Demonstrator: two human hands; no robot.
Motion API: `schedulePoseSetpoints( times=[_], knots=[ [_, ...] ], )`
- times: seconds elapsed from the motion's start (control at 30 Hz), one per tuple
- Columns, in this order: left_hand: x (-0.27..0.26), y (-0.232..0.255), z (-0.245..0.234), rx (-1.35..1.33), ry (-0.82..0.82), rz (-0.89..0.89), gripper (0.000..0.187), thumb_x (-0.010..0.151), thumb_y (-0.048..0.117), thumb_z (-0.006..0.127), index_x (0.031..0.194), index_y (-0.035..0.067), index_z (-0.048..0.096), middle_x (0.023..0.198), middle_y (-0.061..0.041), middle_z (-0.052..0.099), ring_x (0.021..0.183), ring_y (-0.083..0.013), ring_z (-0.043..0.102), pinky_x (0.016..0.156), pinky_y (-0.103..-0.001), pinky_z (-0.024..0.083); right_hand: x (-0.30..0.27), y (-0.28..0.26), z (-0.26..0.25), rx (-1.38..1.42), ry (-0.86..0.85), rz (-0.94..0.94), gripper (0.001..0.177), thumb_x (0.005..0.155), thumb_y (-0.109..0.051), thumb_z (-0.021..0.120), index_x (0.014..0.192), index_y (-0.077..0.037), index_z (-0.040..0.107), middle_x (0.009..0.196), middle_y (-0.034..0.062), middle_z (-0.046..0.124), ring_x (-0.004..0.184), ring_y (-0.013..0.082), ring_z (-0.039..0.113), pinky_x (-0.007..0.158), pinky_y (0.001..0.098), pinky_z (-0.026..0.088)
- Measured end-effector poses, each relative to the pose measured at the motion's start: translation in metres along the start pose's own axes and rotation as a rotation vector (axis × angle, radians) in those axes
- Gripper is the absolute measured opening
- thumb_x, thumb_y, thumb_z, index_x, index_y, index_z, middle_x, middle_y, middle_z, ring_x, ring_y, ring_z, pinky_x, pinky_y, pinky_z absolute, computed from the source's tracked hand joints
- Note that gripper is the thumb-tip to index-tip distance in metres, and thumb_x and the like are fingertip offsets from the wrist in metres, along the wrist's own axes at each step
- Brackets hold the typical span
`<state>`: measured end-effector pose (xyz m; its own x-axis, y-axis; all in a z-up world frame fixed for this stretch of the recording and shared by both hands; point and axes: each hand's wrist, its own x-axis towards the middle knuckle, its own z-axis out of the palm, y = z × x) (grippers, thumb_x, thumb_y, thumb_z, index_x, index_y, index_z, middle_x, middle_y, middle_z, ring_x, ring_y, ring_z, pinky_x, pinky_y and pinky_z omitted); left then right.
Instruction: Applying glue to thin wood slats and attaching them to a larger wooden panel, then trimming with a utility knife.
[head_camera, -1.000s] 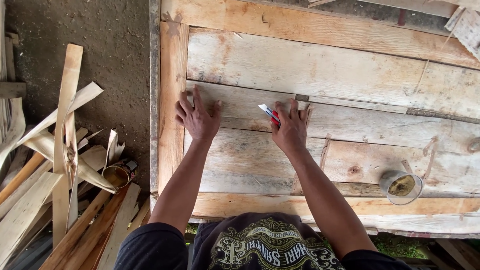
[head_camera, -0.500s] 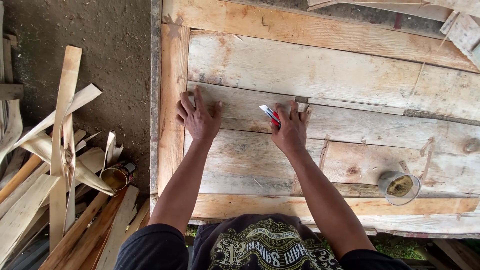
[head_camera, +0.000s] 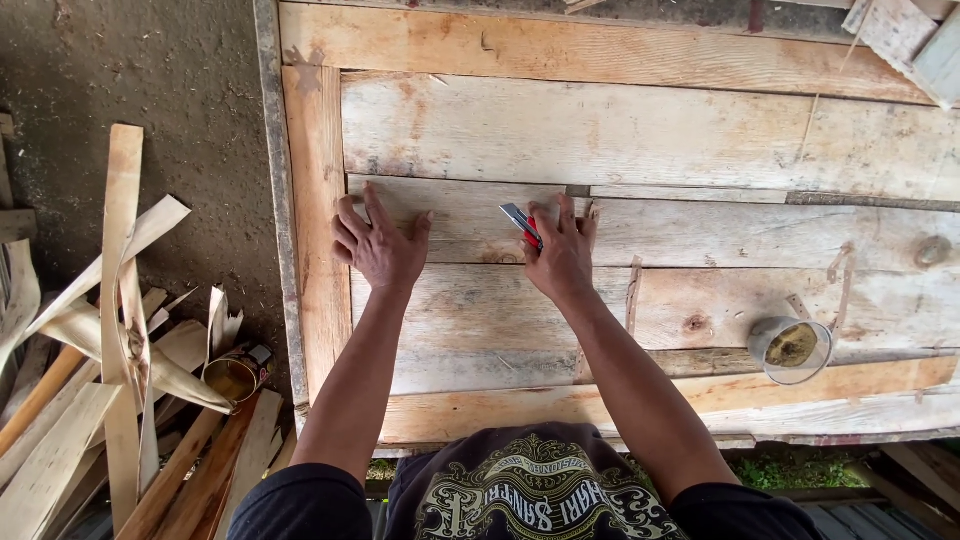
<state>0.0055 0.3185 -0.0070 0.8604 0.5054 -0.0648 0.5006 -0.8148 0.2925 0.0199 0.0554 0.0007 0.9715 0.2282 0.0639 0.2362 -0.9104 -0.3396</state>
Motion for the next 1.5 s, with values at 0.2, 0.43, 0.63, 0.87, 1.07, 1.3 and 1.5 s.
schedulePoseSetpoints(
  times=[0.2, 0.43, 0.63, 0.87, 1.07, 1.3, 1.5],
  knots=[
    [-0.011, 0.000, 0.031, 0.041, 0.167, 0.240, 0.076, 0.092, 0.047, 0.074, 0.157, 0.021, 0.043, 0.157, -0.022, 0.032, 0.144, -0.0444, 0.031, 0.107, -0.056, 0.031, 0.002, -0.006, -0.004, -0.009, -0.067, 0.061, 0.066, 0.080, -0.032, 0.087, 0.140, -0.027, 0.060, 0.149, 0.0213, 0.047, 0.110, 0.0358, 0.054, 0.097, 0.0454, 0.040],
    [-0.012, 0.013, 0.017, 0.047, 0.049, 0.221, 0.096, 0.079, 0.065, 0.076, 0.156, 0.018, 0.043, 0.158, -0.030, 0.030, 0.146, -0.0503, 0.026, 0.111, -0.063, 0.026, 0.005, -0.004, -0.008, -0.007, -0.097, 0.055, 0.065, 0.079, -0.036, 0.088, 0.139, -0.028, 0.061, 0.149, 0.0187, 0.047, 0.103, 0.0353, 0.054, 0.095, 0.0452, 0.040],
    [-0.008, 0.021, 0.006, 0.143, -0.047, 0.209, 0.093, 0.085, 0.070, 0.067, 0.157, 0.016, 0.040, 0.155, -0.032, 0.031, 0.145, -0.0498, 0.026, 0.107, -0.064, 0.028, 0.007, 0.011, -0.015, 0.079, -0.185, 0.028, 0.073, 0.078, -0.046, 0.088, 0.143, -0.029, 0.058, 0.151, 0.0219, 0.044, 0.105, 0.0397, 0.054, 0.101, 0.0503, 0.038],
    [-0.010, 0.021, 0.004, 0.127, -0.064, 0.181, 0.092, 0.086, 0.071, 0.065, 0.158, 0.018, 0.040, 0.157, -0.031, 0.030, 0.145, -0.0487, 0.026, 0.108, -0.063, 0.026, 0.019, 0.030, -0.006, 0.137, -0.083, -0.028, 0.044, 0.085, -0.034, 0.084, 0.125, -0.023, 0.068, 0.125, 0.0088, 0.060, 0.093, 0.0345, 0.063, 0.089, 0.0429, 0.048],
    [-0.011, 0.011, 0.008, 0.003, -0.004, 0.133, 0.096, 0.075, 0.068, 0.077, 0.154, 0.023, 0.046, 0.159, -0.025, 0.034, 0.148, -0.0434, 0.030, 0.114, -0.058, 0.025, 0.084, -0.052, -0.019, 0.192, -0.363, -0.001, 0.034, 0.096, -0.037, 0.068, 0.120, -0.019, 0.050, 0.095, 0.0159, 0.072, 0.089, 0.0429, 0.072, 0.080, 0.0555, 0.054],
    [-0.010, -0.003, 0.034, -0.053, 0.201, 0.135, 0.097, 0.061, 0.070, 0.081, 0.138, 0.015, 0.055, 0.155, -0.015, 0.048, 0.145, -0.0322, 0.041, 0.115, -0.048, 0.029, 0.142, -0.114, 0.056, 0.078, -0.541, -0.400, 0.024, 0.101, -0.039, 0.054, 0.117, -0.023, 0.047, 0.098, 0.0114, 0.068, 0.085, 0.0399, 0.074, 0.075, 0.0496, 0.060],
    [-0.010, -0.012, 0.035, -0.154, 0.247, 0.141, 0.096, 0.062, 0.069, 0.082, 0.138, 0.015, 0.060, 0.154, -0.012, 0.048, 0.146, -0.0319, 0.040, 0.116, -0.050, 0.031, 0.156, -0.149, 0.065, 0.000, -0.452, -0.697, 0.022, 0.104, -0.032, 0.049, 0.102, -0.011, 0.052, 0.086, 0.0172, 0.061, 0.073, 0.0453, 0.070, 0.059, 0.0506, 0.057]
  ],
)
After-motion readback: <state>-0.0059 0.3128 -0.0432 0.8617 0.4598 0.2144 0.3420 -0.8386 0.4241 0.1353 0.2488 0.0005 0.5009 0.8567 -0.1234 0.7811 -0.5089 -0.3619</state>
